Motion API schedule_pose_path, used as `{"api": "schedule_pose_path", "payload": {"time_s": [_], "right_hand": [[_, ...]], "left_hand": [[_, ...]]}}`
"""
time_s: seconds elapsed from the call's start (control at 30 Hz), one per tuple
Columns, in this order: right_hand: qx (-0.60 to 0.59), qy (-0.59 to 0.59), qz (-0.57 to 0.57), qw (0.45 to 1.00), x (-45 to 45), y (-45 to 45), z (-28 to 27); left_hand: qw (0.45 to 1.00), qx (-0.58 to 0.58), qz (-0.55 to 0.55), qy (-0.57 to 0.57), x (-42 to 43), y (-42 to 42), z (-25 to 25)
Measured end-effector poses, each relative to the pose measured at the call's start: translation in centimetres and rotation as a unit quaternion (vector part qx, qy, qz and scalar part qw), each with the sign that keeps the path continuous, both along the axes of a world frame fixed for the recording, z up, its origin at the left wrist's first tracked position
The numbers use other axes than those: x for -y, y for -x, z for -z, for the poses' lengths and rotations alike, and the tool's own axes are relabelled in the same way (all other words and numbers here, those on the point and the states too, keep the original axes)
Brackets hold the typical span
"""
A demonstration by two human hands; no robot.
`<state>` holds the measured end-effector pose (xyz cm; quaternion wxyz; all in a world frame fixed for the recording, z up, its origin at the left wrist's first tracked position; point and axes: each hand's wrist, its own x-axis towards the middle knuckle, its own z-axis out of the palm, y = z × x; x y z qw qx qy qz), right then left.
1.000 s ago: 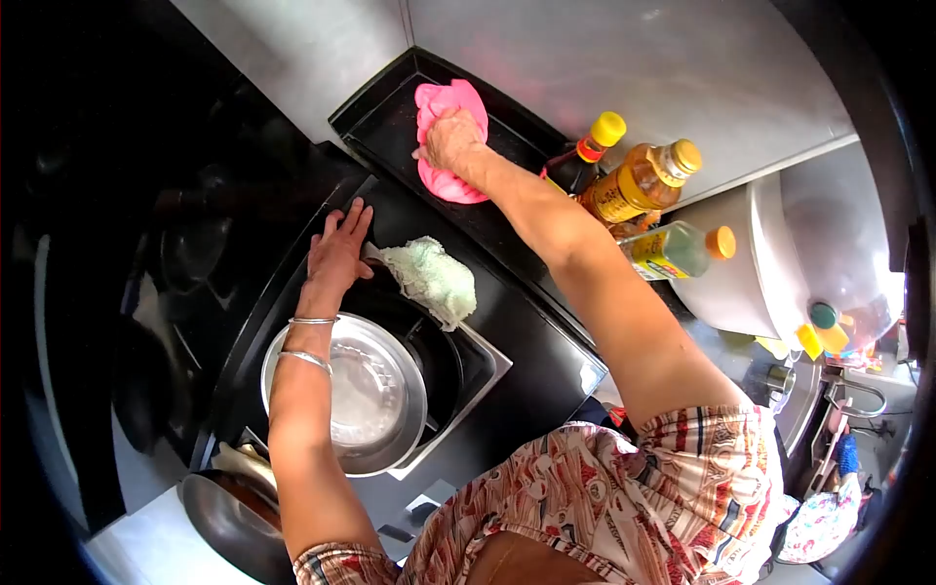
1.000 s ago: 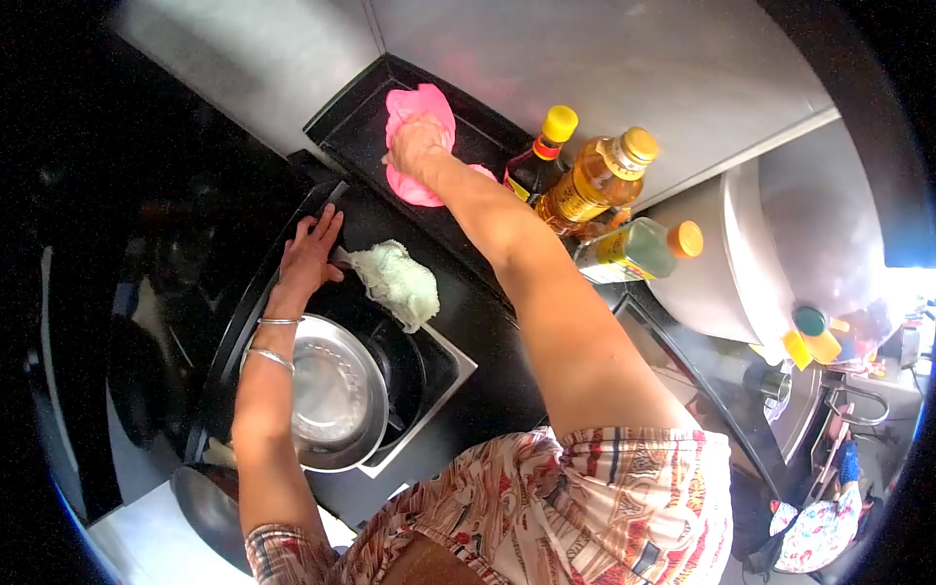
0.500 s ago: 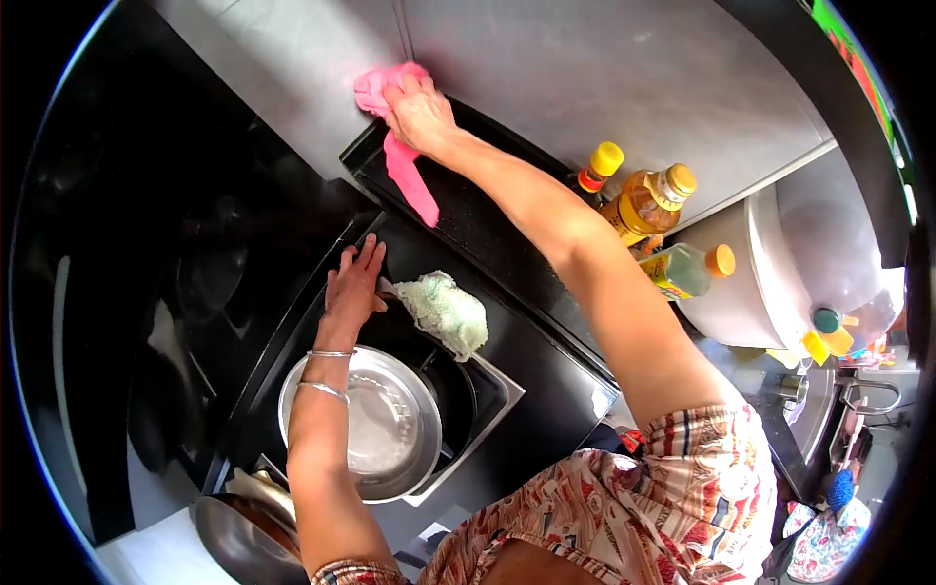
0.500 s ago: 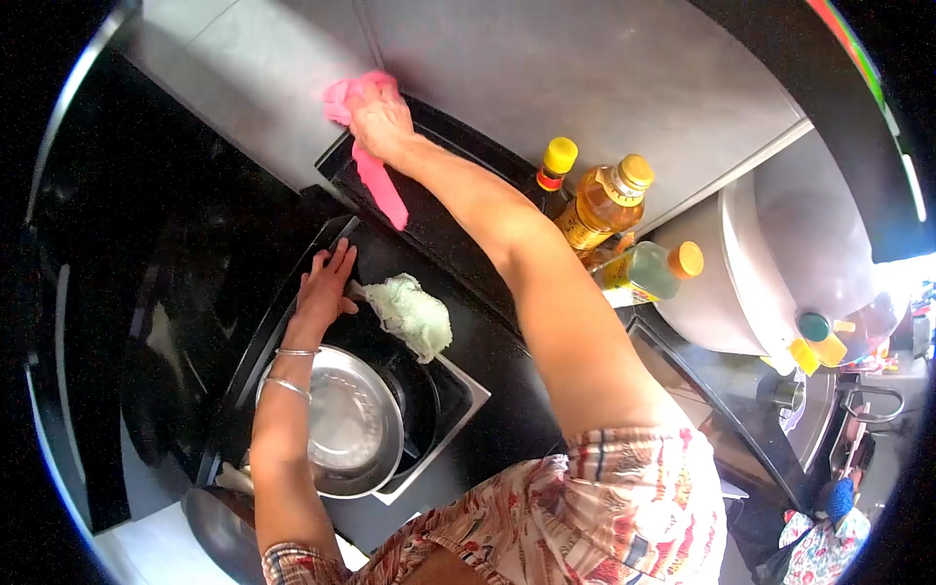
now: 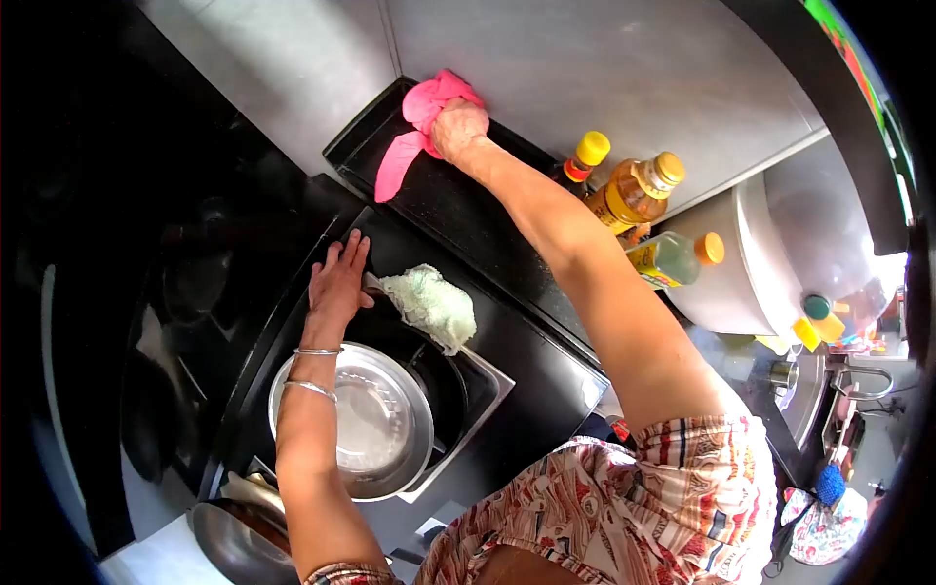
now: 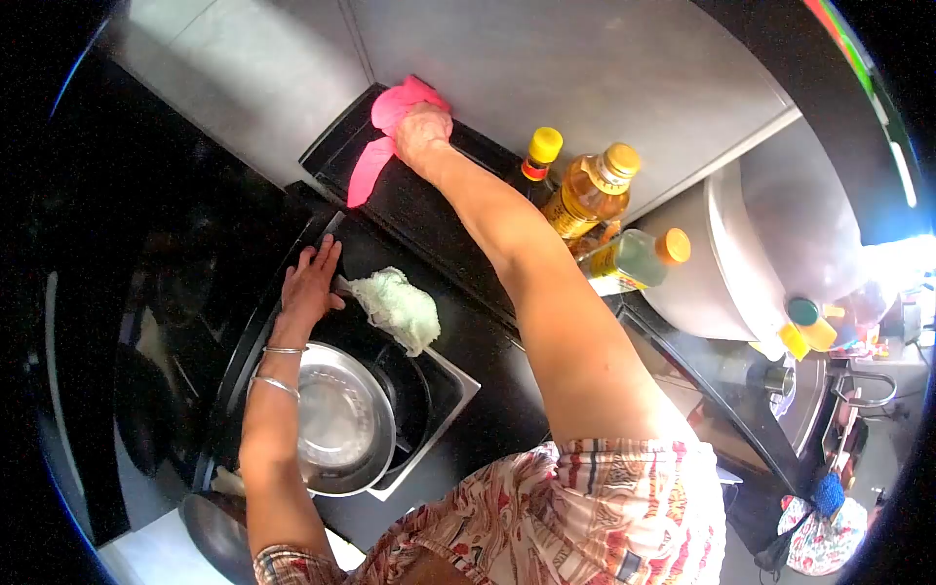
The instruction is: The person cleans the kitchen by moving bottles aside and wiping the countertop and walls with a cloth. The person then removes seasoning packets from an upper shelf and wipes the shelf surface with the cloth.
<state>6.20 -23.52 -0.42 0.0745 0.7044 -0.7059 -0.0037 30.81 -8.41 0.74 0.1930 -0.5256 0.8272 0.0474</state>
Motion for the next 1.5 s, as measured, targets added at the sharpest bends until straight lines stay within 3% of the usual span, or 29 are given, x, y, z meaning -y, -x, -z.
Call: {"api": "schedule_pose_path", "payload": {"time_s": [0.1, 0.2, 0.3, 0.43, 0.57, 0.6, 0.63, 0.7, 0.77, 0.83, 0.9, 1.0, 1.03, 1.1, 1.13, 1.2, 1.27, 1.37, 1.43, 1.47, 1.5], "right_hand": [[-0.013, -0.060, 0.013, 0.998, -2.5, 1.4, -0.5], [-0.014, 0.131, 0.006, 0.991, -2.9, 2.8, 2.9], [-0.088, 0.138, 0.029, 0.986, -1.6, 1.3, 3.6], [-0.054, 0.085, -0.090, 0.991, 1.1, 0.1, 1.7], [0.118, 0.114, -0.072, 0.984, 4.6, -2.2, 0.5], [0.202, 0.053, -0.100, 0.973, 5.0, -2.4, -1.2], [0.204, 0.048, -0.103, 0.972, 5.8, -3.1, -0.4], [0.313, 0.098, -0.002, 0.945, 7.4, -5.4, 0.3], [0.344, 0.112, 0.007, 0.932, 6.5, -6.7, 1.3], [0.402, 0.194, -0.047, 0.894, 5.7, -8.0, 3.0], [0.409, 0.077, -0.104, 0.903, 2.8, -9.0, 2.6], [0.456, 0.119, -0.259, 0.843, -0.2, -11.2, 3.2], [0.459, 0.122, -0.264, 0.839, -0.7, -11.8, 2.6], [0.585, 0.103, -0.221, 0.773, -1.2, -13.2, -0.1], [0.584, 0.237, -0.283, 0.723, -1.4, -13.6, -2.8], [0.555, 0.349, -0.344, 0.672, -1.3, -13.6, -9.3], [0.468, 0.358, -0.378, 0.714, -0.3, -13.7, -14.5], [0.385, 0.447, -0.410, 0.696, 2.1, -14.4, -19.4], [0.368, 0.420, -0.379, 0.738, 3.5, -15.4, -20.2], [0.338, 0.493, -0.403, 0.693, 4.0, -15.6, -19.7], [0.322, 0.463, -0.393, 0.726, 4.3, -15.7, -18.1]], "left_hand": [[1.000, -0.012, 0.001, 0.005, -0.3, -0.1, -0.2], [0.999, -0.042, 0.004, 0.008, -0.2, -0.3, 0.2], [0.999, -0.032, -0.002, 0.003, -0.1, -0.6, 0.5], [0.999, -0.041, 0.006, -0.009, 0.1, -0.7, 0.8], [0.999, -0.029, 0.018, -0.006, 0.3, -0.6, 0.4], [0.999, -0.031, 0.020, -0.001, 0.3, -0.6, 0.5], [0.999, -0.032, 0.022, 0.003, 0.2, -0.6, 0.5], [0.999, -0.027, 0.019, -0.003, -0.1, -0.3, 0.1], [0.999, -0.024, 0.022, -0.006, 0.1, -0.5, -0.1], [0.999, -0.031, 0.032, -0.013, 0.3, -0.5, -0.1], [0.999, -0.028, 0.028, -0.008, 0.3, -0.5, -0.1], [0.999, -0.027, 0.019, -0.005, 0.1, 0.0, 0.1], [0.999, -0.028, 0.018, -0.008, 0.0, -0.2, 0.0], [1.000, -0.004, 0.011, -0.009, -0.1, 0.2, -0.3], [1.000, 0.014, 0.005, -0.018, -0.1, 0.3, -0.4], [1.000, 0.022, 0.005, -0.015, -0.1, 0.3, -0.2], [1.000, 0.006, 0.018, 0.006, -0.1, -0.1, 0.5], [1.000, 0.012, 0.018, 0.017, -0.1, 0.0, 0.6], [1.000, 0.011, 0.019, 0.016, -0.1, 0.0, 0.3], [0.999, 0.011, 0.026, 0.017, -0.1, -0.1, 0.3], [0.999, 0.011, 0.034, 0.017, -0.1, -0.2, 0.4]]}}
